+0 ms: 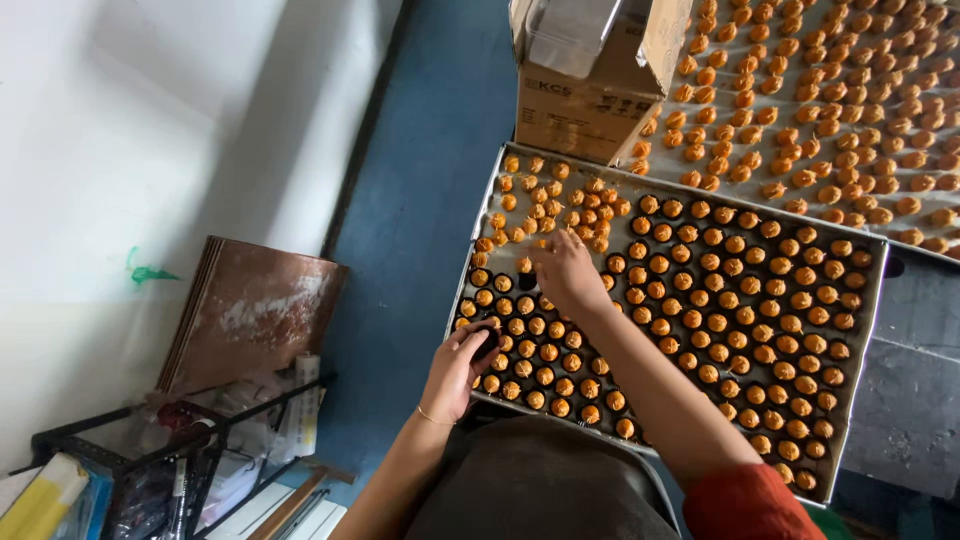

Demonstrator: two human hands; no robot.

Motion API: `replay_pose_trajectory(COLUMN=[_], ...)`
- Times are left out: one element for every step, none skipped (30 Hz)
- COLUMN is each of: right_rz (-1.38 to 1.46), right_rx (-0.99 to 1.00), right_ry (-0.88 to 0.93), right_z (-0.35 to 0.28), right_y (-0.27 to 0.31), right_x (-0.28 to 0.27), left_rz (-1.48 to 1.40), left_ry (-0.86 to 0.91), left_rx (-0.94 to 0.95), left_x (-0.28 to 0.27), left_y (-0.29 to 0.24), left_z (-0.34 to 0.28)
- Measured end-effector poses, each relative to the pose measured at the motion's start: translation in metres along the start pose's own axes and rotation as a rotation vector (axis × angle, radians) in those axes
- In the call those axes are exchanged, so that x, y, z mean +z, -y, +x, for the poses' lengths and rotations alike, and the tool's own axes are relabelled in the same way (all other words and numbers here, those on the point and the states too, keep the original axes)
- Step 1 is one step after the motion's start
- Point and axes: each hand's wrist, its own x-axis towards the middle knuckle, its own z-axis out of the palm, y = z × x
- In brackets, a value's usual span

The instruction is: The person places small round pastries into black paper liners on a metal baking tray. They pick up each pastry from a pile on the tray and insert it into an empty liner, working systematically across the tray.

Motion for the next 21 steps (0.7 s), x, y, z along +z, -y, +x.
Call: replay_pose_trajectory(right_rz=[-0.001, -0.036, -0.072, -0.071, -0.063, -0.055, -0.054, -0.126, -0.199, -0.199, -0.231, -0.264, -0.265, -0.272, -0.279, -0.278, -0.242, -0.206, -0.206, -0.137, -0.069], right_rx=[0.001, -0.024, -0.049, -0.05, -0.033, -0.015, -0.016, -0.05, -0.083, -0.081, -0.097, -0.114, -0.113, -0.153, -0.193, -0.192, -0.154, -0.117, -0.118, -0.09, -0.063], right_ry=[-0.002, 0.078, 0.157, 0.157, 0.214, 0.27, 0.27, 0.283, 0.296, 0.295, 0.315, 0.334, 0.332, 0.335, 0.338, 0.337, 0.345, 0.351, 0.349, 0.348, 0.347], right_z=[0.003, 0.007, 0.011, 0.014, 0.017, 0.021, 0.023, 0.025, 0.027, 0.028, 0.03, 0.031, 0.031, 0.03, 0.029, 0.03, 0.031, 0.033, 0.033, 0.034, 0.034], right_y=[0.002, 0.005, 0.007, 0.008, 0.008, 0.007, 0.007, 0.008, 0.009, 0.007, 0.005, 0.003, -0.006, -0.015, -0.023, -0.023, -0.023, -0.024, -0.023, -0.022, -0.021], right_x=[-0.004, -0.008, -0.011, -0.012, -0.013, -0.014, -0.015, -0.015, -0.015, -0.012, -0.008, -0.005, 0.006, 0.017, 0.028, 0.026, 0.025, 0.023, 0.013, 0.004, -0.005], left_rz=[0.001, -0.001, -0.003, -0.003, 0.002, 0.007, 0.007, 0.002, -0.004, -0.002, 0.005, 0.012, 0.013, 0.01, 0.008, 0.008, 0.026, 0.043, 0.044, 0.064, 0.085], left_ry=[0.002, 0.004, 0.006, 0.004, 0.014, 0.025, 0.024, 0.017, 0.009, 0.01, 0.002, -0.007, -0.005, -0.006, -0.008, -0.008, -0.01, -0.013, -0.013, -0.012, -0.01], left_rx=[0.0, 0.004, 0.007, 0.008, 0.021, 0.034, 0.035, 0.034, 0.033, 0.033, 0.024, 0.017, 0.018, 0.017, 0.016, 0.017, 0.021, 0.027, 0.029, 0.033, 0.036], left_x=[0.0, -0.001, -0.002, -0.004, -0.006, -0.008, -0.007, -0.007, -0.007, -0.007, -0.008, -0.008, -0.008, -0.008, -0.008, -0.007, -0.006, -0.005, -0.005, -0.005, -0.005], left_y=[0.002, 0.003, 0.004, 0.008, 0.011, 0.014, 0.013, 0.012, 0.01, 0.011, 0.011, 0.012, 0.013, 0.014, 0.014, 0.014, 0.013, 0.012, 0.011, 0.01, 0.009], left_z=[0.001, 0.002, 0.003, 0.006, 0.009, 0.012, 0.011, 0.01, 0.008, 0.008, 0.008, 0.007, 0.008, 0.009, 0.01, 0.009, 0.007, 0.006, 0.006, 0.006, 0.005])
